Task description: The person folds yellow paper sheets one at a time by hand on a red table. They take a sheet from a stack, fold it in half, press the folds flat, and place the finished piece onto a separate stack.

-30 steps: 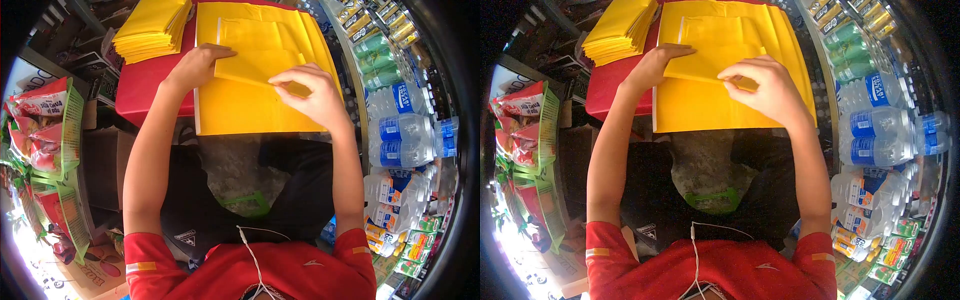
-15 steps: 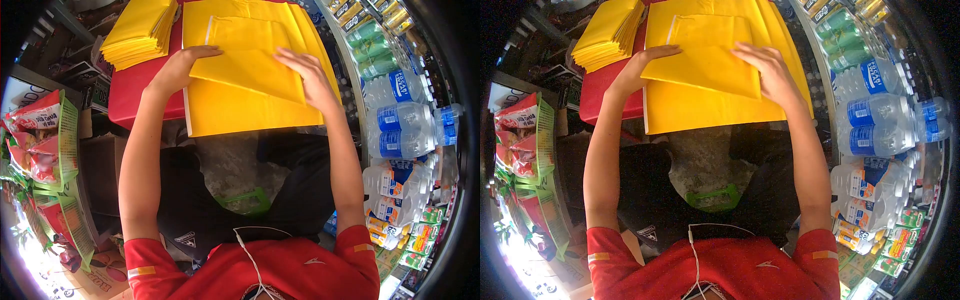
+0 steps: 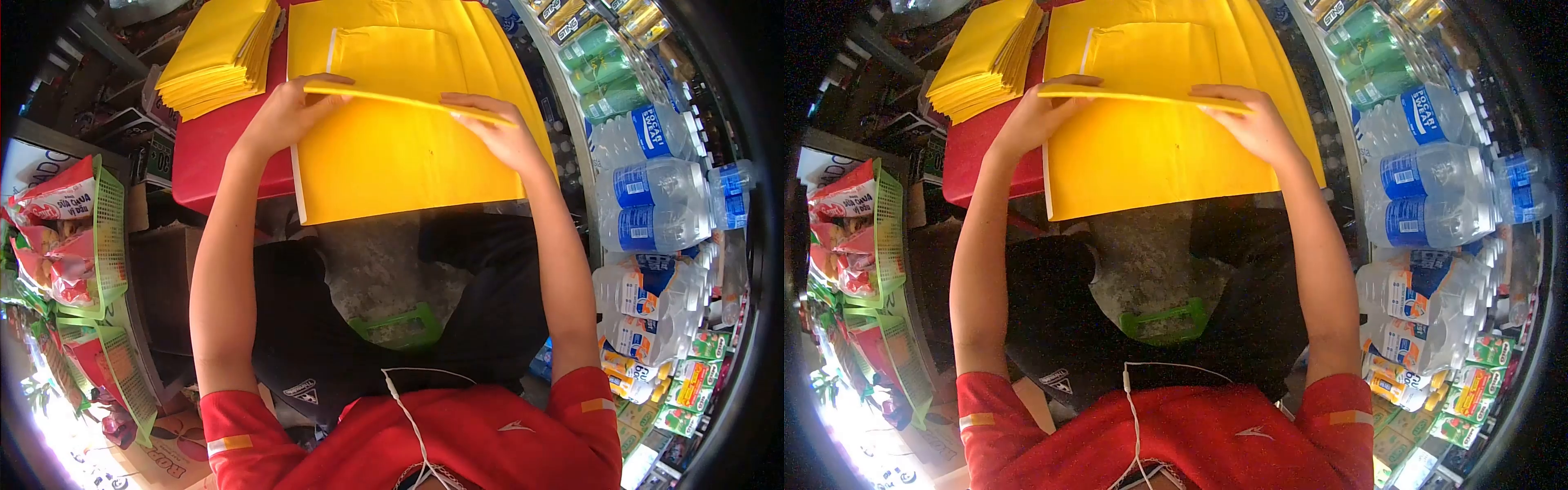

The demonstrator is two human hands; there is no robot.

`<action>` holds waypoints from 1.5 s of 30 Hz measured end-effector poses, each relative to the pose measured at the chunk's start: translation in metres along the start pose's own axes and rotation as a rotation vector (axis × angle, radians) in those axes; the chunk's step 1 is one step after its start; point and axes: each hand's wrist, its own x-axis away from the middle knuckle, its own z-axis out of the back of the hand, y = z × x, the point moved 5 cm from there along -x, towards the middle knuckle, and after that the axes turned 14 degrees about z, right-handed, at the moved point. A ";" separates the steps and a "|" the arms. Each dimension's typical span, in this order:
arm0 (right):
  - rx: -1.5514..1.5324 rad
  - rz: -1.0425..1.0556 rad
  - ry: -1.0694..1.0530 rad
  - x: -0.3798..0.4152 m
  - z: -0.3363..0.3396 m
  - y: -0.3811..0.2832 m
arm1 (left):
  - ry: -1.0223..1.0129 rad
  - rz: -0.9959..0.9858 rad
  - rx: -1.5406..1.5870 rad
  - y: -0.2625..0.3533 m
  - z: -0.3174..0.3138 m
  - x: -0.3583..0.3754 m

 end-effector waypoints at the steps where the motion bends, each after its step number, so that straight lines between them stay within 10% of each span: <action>1: -0.033 -0.095 0.026 0.000 0.001 0.003 | 0.035 0.036 -0.026 -0.002 0.000 -0.001; 21: 0.223 -0.181 0.234 -0.047 0.004 0.066 | 0.541 0.139 -0.548 -0.018 -0.015 -0.042; 45: 0.601 -0.137 0.123 -0.053 -0.005 0.052 | 0.488 0.443 -0.597 -0.014 0.001 -0.040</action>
